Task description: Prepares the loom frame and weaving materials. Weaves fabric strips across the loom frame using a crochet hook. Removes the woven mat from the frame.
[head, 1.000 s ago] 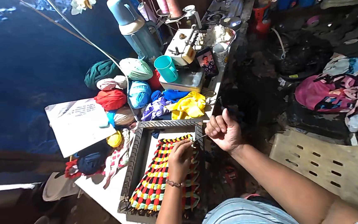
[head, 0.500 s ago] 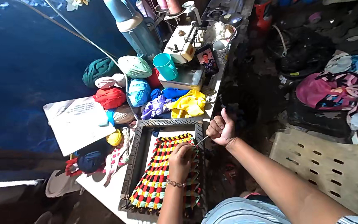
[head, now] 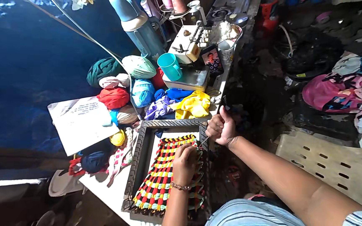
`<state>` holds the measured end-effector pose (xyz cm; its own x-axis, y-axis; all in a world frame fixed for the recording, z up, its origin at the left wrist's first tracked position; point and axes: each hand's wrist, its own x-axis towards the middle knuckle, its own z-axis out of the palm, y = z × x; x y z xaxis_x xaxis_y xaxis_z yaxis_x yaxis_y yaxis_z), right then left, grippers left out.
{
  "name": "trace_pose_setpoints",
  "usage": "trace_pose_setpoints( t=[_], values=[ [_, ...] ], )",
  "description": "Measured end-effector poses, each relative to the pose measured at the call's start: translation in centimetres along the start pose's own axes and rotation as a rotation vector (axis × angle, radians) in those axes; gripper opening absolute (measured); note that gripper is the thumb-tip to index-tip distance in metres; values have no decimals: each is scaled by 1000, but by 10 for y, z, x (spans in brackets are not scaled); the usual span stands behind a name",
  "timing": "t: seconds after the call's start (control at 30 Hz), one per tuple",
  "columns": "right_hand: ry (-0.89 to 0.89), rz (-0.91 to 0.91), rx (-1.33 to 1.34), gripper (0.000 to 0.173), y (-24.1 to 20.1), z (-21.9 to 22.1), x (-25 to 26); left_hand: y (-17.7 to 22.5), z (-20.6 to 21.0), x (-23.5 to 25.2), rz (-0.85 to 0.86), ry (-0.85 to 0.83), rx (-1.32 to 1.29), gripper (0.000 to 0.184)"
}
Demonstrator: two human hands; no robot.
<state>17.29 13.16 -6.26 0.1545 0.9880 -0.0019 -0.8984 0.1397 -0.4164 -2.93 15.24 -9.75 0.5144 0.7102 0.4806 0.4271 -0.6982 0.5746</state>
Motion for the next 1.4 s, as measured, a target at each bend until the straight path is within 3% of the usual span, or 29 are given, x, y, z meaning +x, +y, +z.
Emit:
trace_pose_setpoints(
  t=[0.07,0.17,0.37,0.53,0.67,0.8,0.97,1.1,1.23,1.4],
  values=[
    [61,-29,110,69,4,-8,1,-1,-2,0,-8,-2,3,12],
    [14,-43,46,66,4,-11,4,0,1,-1,0,-3,27,13],
    [-220,58,-409,56,-17,36,0,4,2,5,41,10,14,15],
    [-116,57,-565,53,-9,77,-4,5,0,4,35,42,-4,15],
    [-192,22,-1042,29,-11,77,3,13,-4,8,-104,-25,-53,12],
    [-203,180,-1307,18,-18,91,8,26,-11,14,-282,-107,-94,15],
    [-117,209,-1497,22,-7,110,20,23,-8,7,-123,-63,-56,15],
    [113,108,-1434,29,0,108,23,20,-4,0,36,-9,76,11],
    [299,-62,-1054,27,6,85,14,15,-4,-6,8,0,22,21],
    [285,-197,-621,40,16,91,-15,16,-4,-1,-33,-10,15,15]
  ],
)
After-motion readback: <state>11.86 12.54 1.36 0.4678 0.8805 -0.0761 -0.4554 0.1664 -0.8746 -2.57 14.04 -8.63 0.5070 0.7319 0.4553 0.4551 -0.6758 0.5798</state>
